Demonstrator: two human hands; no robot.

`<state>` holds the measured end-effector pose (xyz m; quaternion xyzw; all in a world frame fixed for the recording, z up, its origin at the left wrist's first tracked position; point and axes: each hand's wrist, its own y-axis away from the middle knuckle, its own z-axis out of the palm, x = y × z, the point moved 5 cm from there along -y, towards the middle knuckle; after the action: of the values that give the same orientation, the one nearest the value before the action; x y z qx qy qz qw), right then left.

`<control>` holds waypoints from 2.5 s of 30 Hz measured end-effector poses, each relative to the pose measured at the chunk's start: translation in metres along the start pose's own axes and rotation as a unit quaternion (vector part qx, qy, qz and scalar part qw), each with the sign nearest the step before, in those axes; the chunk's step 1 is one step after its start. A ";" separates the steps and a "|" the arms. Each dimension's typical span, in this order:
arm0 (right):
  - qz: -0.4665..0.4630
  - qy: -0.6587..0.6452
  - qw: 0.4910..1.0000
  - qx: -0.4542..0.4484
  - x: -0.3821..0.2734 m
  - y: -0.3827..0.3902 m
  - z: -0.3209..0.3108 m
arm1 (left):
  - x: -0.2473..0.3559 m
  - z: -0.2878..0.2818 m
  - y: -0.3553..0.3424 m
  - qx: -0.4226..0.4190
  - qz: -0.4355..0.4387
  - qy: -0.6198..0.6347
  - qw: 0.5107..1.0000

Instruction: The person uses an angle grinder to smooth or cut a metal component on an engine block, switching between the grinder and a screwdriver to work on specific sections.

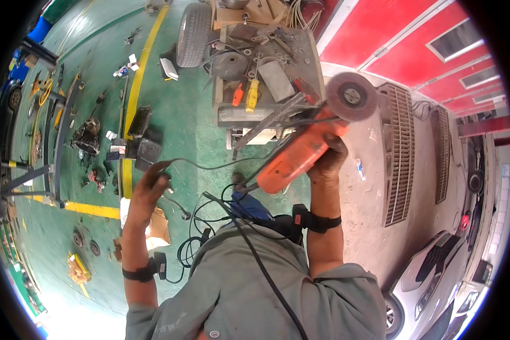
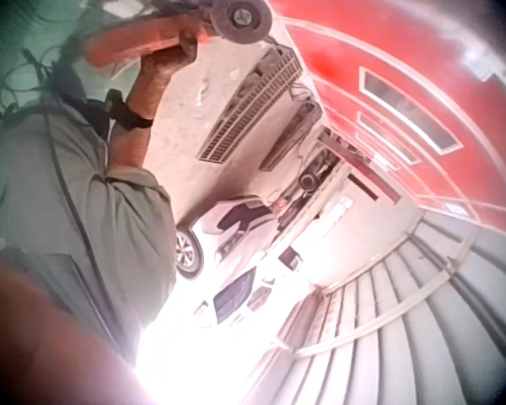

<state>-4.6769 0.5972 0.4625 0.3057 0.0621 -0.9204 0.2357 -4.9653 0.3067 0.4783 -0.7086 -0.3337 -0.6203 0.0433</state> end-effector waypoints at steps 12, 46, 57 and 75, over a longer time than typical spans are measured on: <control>0.080 0.228 0.967 -0.079 0.173 -0.104 0.140 | 0.067 0.047 -0.180 -0.156 0.038 0.055 0.985; 0.005 0.812 0.568 0.131 0.105 -0.220 -0.040 | -0.030 -0.159 -0.325 -0.246 -0.260 0.214 0.909; -0.010 0.206 0.956 0.211 0.098 -0.132 0.041 | -0.004 -0.151 -0.292 -0.221 -0.254 0.239 0.911; -0.019 0.225 0.898 0.378 0.037 0.042 -0.084 | 0.112 -0.122 -0.191 -0.192 -0.014 0.239 0.952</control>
<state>-4.6381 0.5677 0.3740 0.5692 -0.2332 -0.7857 0.0647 -5.1685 0.4435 0.5400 -0.5294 -0.1978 -0.8246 -0.0240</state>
